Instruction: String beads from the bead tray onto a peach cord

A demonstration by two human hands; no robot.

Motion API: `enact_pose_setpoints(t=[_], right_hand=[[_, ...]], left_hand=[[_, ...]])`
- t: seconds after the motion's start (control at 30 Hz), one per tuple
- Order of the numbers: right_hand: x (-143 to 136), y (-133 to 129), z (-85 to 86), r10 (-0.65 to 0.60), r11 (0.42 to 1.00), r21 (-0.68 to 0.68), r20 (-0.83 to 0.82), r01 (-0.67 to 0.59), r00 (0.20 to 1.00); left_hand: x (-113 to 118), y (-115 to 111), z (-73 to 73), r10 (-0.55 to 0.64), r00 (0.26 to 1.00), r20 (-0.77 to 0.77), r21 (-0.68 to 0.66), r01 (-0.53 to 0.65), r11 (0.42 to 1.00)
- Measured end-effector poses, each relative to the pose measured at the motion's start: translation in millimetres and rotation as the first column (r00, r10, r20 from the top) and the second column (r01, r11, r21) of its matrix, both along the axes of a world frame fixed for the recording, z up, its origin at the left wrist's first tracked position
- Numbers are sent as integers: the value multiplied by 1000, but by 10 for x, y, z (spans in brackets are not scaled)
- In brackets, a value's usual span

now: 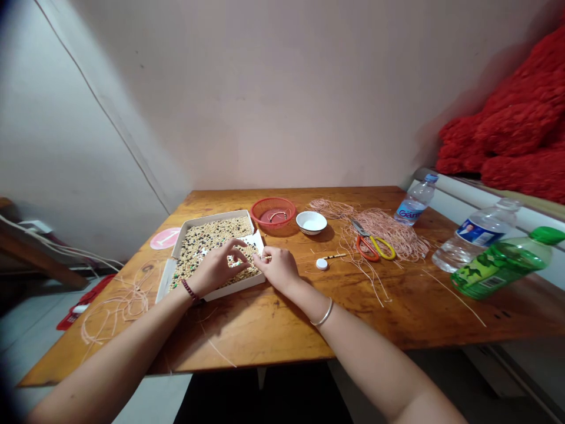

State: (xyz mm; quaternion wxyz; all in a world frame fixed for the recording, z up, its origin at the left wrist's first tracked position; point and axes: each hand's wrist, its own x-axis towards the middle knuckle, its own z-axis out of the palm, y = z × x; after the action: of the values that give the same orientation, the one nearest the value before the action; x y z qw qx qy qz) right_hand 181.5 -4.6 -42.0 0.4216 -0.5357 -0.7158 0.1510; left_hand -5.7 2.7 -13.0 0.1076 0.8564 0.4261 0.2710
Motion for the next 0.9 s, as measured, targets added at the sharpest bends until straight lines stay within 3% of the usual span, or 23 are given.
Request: enact_pose_setpoints(t=[0.6, 0.8, 0.9], right_hand=[[-23, -6, -29, 39, 999, -30, -35, -40, 999], [-40, 22, -75, 164, 966, -171, -161, -192, 973], [-67, 40, -134, 214, 946, -197, -220, -258, 952]], left_hand=[[-2, -1, -29, -1, 1000, 31, 10, 0, 1000], [5, -14, -46, -36, 999, 32, 21, 35, 999], [-5, -29, -44, -8, 1000, -29, 98, 11, 995]])
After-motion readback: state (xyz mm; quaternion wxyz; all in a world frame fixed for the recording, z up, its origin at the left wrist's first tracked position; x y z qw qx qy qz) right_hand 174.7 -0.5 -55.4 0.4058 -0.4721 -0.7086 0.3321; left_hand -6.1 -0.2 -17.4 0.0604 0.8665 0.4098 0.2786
